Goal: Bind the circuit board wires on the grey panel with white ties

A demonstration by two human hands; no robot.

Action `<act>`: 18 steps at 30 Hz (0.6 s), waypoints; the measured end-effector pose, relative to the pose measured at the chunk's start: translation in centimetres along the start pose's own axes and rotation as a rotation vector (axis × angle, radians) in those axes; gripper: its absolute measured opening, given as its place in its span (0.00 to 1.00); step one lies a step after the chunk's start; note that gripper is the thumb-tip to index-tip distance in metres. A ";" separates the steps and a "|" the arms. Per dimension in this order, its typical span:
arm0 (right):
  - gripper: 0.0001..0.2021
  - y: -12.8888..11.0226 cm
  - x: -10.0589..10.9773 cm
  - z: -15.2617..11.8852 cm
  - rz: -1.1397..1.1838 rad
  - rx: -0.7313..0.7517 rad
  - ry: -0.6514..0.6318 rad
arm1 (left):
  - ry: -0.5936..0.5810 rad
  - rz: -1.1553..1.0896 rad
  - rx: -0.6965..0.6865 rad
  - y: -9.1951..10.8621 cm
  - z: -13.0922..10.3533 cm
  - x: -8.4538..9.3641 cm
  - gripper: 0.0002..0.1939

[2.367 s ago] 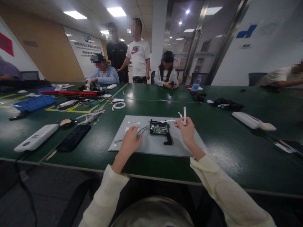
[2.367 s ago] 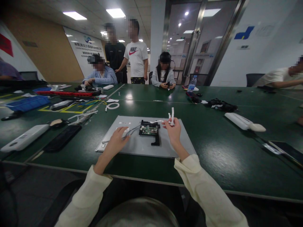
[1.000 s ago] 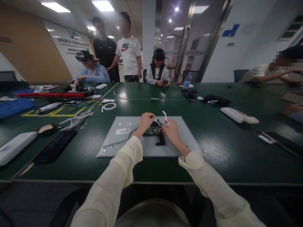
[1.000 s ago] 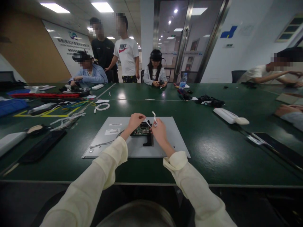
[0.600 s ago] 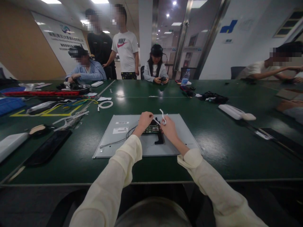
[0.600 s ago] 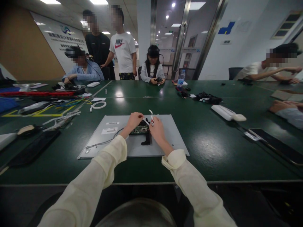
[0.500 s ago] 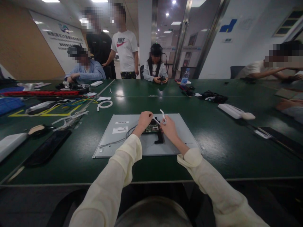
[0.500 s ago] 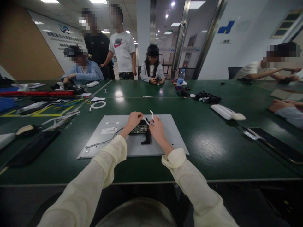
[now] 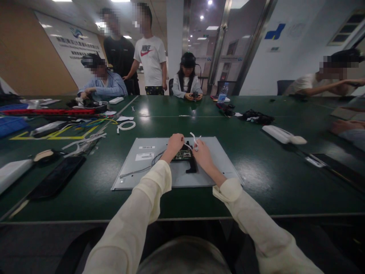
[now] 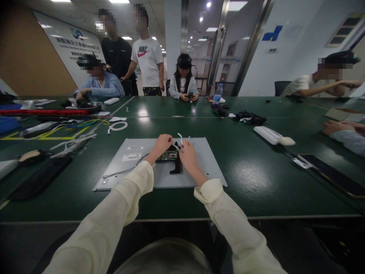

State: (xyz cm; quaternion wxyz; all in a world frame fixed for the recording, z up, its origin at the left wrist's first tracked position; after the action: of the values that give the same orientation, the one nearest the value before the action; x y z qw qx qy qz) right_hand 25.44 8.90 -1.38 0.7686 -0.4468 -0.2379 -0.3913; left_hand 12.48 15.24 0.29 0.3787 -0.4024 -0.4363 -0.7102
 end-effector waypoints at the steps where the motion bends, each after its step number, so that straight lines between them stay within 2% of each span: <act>1: 0.07 -0.1 0.0 0.0 -0.011 0.000 -0.004 | -0.006 0.006 -0.014 0.0 0.1 -0.1 0.11; 12: 0.09 -0.5 0.0 -0.1 -0.128 -0.028 -0.073 | -0.081 0.008 -0.289 -0.4 1.5 -1.4 0.08; 18: 0.09 -1.2 0.3 -0.4 -0.207 -0.053 -0.142 | -0.090 0.044 -0.323 -0.2 1.4 -1.2 0.09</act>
State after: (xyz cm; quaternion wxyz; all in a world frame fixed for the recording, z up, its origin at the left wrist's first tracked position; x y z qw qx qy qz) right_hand 24.66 8.14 -0.78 0.6931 -0.4666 -0.3261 -0.4422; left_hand 13.08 16.82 -0.50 0.3048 -0.4987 -0.3242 -0.7438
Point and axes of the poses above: each hand's wrist, its own z-axis towards the middle knuckle, its own x-axis out of the back of the hand, y = z × x, the point moved 5 cm from there along z, towards the middle knuckle, and after that the axes turned 1 degree about -z, right-handed, at the moved point
